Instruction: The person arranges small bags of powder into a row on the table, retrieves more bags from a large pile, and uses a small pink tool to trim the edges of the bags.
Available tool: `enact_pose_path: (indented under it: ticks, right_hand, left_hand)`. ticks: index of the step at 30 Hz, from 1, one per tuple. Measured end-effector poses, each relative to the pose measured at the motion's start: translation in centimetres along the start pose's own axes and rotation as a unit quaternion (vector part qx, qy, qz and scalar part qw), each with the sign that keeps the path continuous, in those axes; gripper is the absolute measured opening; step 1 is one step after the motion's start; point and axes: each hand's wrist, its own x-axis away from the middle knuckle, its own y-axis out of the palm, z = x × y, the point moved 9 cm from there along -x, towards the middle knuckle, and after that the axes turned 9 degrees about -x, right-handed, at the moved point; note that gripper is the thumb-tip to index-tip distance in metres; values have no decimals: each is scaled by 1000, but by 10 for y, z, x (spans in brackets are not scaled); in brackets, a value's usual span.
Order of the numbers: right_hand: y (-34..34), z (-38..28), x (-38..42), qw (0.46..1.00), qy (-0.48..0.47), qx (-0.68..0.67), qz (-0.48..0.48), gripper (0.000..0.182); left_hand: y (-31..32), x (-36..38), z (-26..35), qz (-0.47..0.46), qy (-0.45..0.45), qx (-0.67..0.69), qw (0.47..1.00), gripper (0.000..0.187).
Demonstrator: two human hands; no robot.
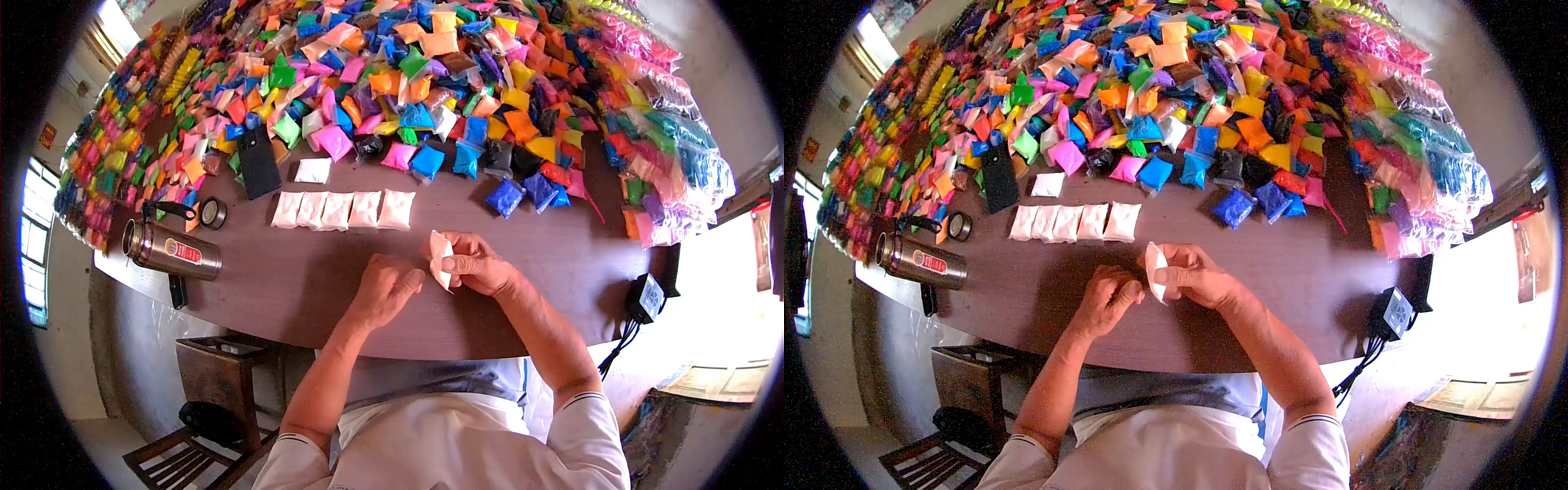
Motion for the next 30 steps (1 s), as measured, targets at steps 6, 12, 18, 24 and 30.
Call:
enact_pose_path:
  ticks: [6,12,18,24,30]
  right_hand:
    - [2,-6,3,991,-11,114,73,29]
    - [7,-1,1,951,-39,299,73,27]
    - [12,-8,5,982,-38,154,100,33]
    - [-1,-1,1,956,-66,270,94,31]
    - [-1,2,1,960,-59,254,97,26]
  left_hand:
    - [-6,0,3,5,13,12,1000,45]
    - [-4,-4,10,-20,35,-2,999,46]
    - [-2,0,-7,21,-37,137,990,42]
    - [-3,2,2,-5,21,-15,1000,42]
    - [-2,1,2,-34,-7,9,999,51]
